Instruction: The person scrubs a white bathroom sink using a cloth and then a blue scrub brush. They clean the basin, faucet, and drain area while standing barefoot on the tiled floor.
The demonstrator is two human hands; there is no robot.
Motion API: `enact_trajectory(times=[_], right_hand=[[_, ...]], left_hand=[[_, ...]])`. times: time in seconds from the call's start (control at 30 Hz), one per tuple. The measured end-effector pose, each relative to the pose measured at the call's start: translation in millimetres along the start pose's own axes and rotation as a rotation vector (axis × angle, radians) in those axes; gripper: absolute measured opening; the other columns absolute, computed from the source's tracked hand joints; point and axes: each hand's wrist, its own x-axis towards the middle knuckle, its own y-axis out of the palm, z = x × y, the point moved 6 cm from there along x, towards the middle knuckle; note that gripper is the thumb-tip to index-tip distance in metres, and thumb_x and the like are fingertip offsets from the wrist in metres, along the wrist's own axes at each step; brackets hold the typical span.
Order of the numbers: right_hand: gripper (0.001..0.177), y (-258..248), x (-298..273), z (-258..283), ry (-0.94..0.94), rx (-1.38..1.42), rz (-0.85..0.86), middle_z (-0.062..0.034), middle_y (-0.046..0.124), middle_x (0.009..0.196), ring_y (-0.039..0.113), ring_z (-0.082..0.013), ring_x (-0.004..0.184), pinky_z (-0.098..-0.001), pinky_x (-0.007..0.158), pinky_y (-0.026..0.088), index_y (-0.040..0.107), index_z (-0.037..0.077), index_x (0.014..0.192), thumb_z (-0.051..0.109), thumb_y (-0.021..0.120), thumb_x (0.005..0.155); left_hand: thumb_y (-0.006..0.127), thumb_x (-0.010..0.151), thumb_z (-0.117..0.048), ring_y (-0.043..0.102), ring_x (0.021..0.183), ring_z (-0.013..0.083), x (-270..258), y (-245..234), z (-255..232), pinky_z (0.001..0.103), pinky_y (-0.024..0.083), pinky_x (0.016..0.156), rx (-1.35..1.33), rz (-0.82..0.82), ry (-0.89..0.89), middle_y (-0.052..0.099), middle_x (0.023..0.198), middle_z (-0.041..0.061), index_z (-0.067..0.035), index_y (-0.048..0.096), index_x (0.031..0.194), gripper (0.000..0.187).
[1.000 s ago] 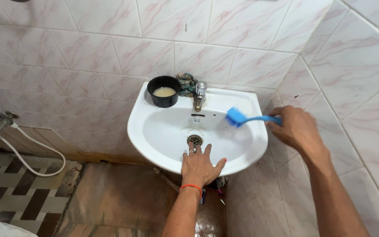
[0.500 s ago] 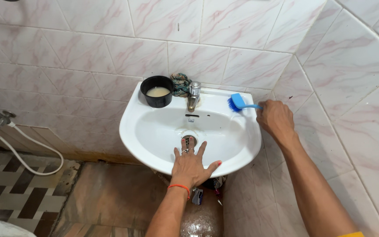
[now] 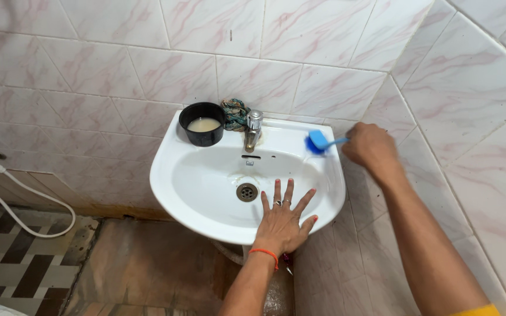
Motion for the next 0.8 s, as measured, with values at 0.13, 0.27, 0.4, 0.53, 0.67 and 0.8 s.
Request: enact_trajectory(times=[0.13, 0.27, 0.4, 0.53, 0.67, 0.8], right_hand=[[0.029, -14.8, 9.0, 0.6, 0.069, -0.002, 0.148, -0.0201, 0.076, 0.101, 0.071, -0.0424, 0.097, -0.0516, 0.086, 0.057, 0.081, 0.016, 0.104, 0.019, 0.065, 0.08], [0.03, -7.9, 9.1, 23.8, 0.022, -0.081, 0.034, -0.0216, 0.077, 0.101, 0.073, -0.0417, 0.095, -0.0481, 0.087, 0.058, 0.081, 0.01, 0.106, 0.021, 0.066, 0.083], [0.029, -23.2, 6.1, 23.9, 0.053, -0.032, 0.168, -0.0197, 0.076, 0.101, 0.071, -0.0415, 0.097, -0.0499, 0.086, 0.058, 0.083, 0.013, 0.103, 0.023, 0.065, 0.083], [0.033, -21.9, 2.2, 48.5, -0.079, 0.062, 0.128, -0.02, 0.075, 0.099, 0.071, -0.0411, 0.093, -0.0499, 0.086, 0.057, 0.081, 0.014, 0.106, 0.021, 0.066, 0.077], [0.033, -6.9, 1.1, 77.3, -0.198, 0.027, 0.039, -0.0232, 0.075, 0.094, 0.072, -0.0411, 0.088, -0.0491, 0.084, 0.057, 0.08, 0.01, 0.109, 0.02, 0.066, 0.081], [0.032, -18.3, 11.8, 78.4, -0.235, -0.012, 0.112, -0.0216, 0.075, 0.091, 0.073, -0.0408, 0.083, -0.0482, 0.081, 0.059, 0.08, 0.009, 0.105, 0.014, 0.065, 0.077]], left_hand=[[0.036, 0.099, -0.059, -0.008, 0.155, 0.046, -1.3, -7.4, -2.6, 0.066, -0.004, 0.121, -0.053, -0.001, -0.035, 0.004, 0.169, 0.022, -0.035, 0.011, 0.163, 0.072], [0.039, 0.098, -0.058, -0.005, 0.155, 0.0462, -2.9, -11.8, -2.9, 0.065, -0.003, 0.121, -0.072, -0.039, -0.037, 0.012, 0.167, 0.024, -0.027, 0.017, 0.163, 0.075], [0.04, 0.098, -0.057, -0.005, 0.155, 0.0453, -2.3, -12.3, -3.0, 0.064, -0.003, 0.121, -0.082, -0.043, -0.041, 0.013, 0.167, 0.024, -0.023, 0.022, 0.162, 0.075], [0.042, 0.097, -0.056, -0.005, 0.155, 0.0454, -2.3, -14.3, -2.3, 0.065, -0.004, 0.12, -0.093, -0.051, -0.049, 0.013, 0.167, 0.024, -0.02, 0.023, 0.161, 0.076], [0.045, 0.096, -0.056, -0.005, 0.155, 0.0448, -5.2, -19.8, -2.6, 0.065, -0.004, 0.12, -0.101, -0.059, -0.073, 0.013, 0.166, 0.025, -0.019, 0.025, 0.161, 0.077], [0.046, 0.096, -0.056, -0.004, 0.155, 0.045, -5.0, -21.2, -3.9, 0.066, -0.004, 0.12, -0.092, -0.072, -0.069, 0.015, 0.166, 0.025, -0.017, 0.027, 0.16, 0.077]])
